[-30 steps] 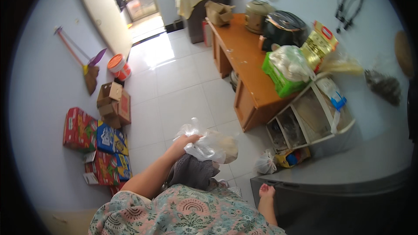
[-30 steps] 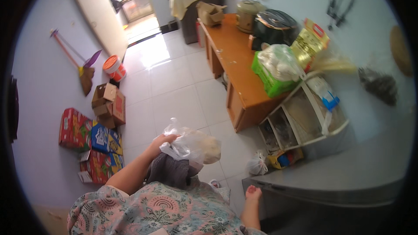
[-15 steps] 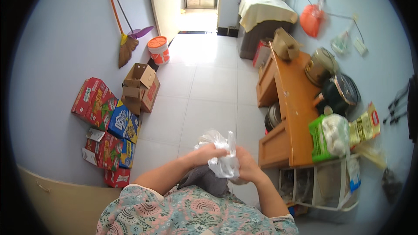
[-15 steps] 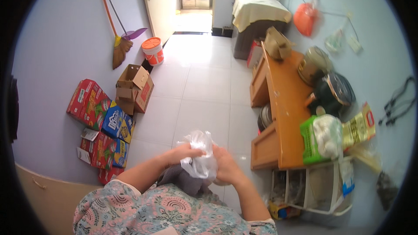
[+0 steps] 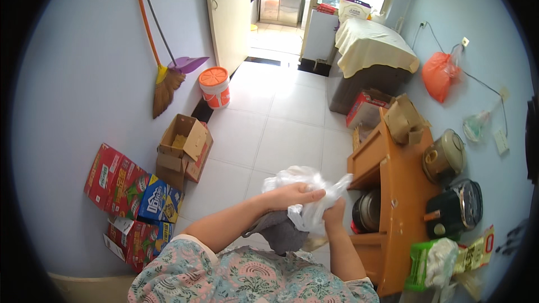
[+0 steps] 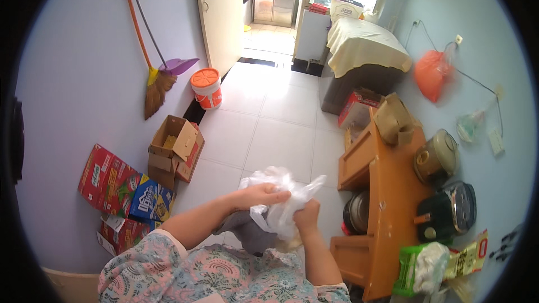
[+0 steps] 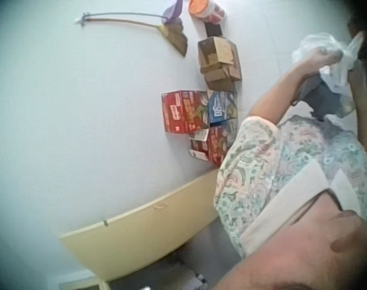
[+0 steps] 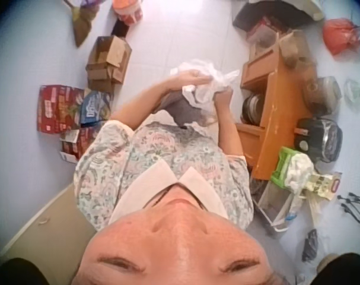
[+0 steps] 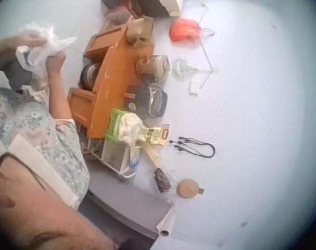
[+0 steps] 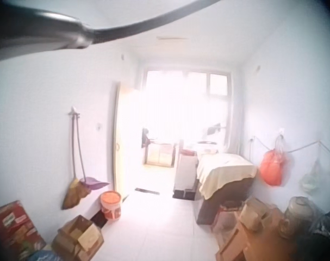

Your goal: The person retrieves a plastic bag of dumplings from the refrigerator and places it on the kitchen counter. They then wash their hands at the sink, fill a metal bowl with water, and proceed to chop an onion on a wooden cutting board using a cleaver.

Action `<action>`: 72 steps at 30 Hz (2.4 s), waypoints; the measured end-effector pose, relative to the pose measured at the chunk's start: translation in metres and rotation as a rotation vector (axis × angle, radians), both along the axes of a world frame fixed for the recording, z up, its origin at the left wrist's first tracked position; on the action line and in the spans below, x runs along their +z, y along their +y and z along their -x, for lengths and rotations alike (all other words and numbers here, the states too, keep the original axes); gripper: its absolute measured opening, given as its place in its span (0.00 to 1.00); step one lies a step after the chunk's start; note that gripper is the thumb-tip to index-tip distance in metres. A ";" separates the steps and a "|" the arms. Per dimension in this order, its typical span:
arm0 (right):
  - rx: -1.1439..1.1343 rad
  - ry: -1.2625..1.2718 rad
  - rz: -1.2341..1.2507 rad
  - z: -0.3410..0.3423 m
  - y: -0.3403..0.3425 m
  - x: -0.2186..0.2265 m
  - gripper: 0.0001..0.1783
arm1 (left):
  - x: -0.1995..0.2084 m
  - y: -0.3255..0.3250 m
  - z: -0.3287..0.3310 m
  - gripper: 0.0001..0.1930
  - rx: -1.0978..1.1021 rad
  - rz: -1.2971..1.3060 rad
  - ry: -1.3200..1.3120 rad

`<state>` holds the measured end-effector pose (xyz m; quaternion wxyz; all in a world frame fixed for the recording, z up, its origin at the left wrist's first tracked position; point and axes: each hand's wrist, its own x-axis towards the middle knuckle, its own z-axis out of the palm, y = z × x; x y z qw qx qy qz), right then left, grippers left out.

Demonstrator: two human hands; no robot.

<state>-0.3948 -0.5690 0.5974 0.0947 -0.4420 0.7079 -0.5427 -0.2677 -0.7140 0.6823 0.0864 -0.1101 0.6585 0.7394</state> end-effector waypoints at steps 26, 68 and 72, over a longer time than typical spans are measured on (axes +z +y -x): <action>-0.185 -0.039 0.018 0.498 -0.487 0.002 0.11 | -0.002 -0.600 0.279 0.15 0.799 -0.234 0.254; -0.021 -0.389 0.283 1.009 -1.553 0.045 0.11 | 0.022 -1.635 0.872 0.17 0.780 -0.077 0.309; 0.006 -0.226 0.209 1.065 -1.649 0.046 0.08 | 0.015 -1.706 0.968 0.32 0.552 0.078 0.307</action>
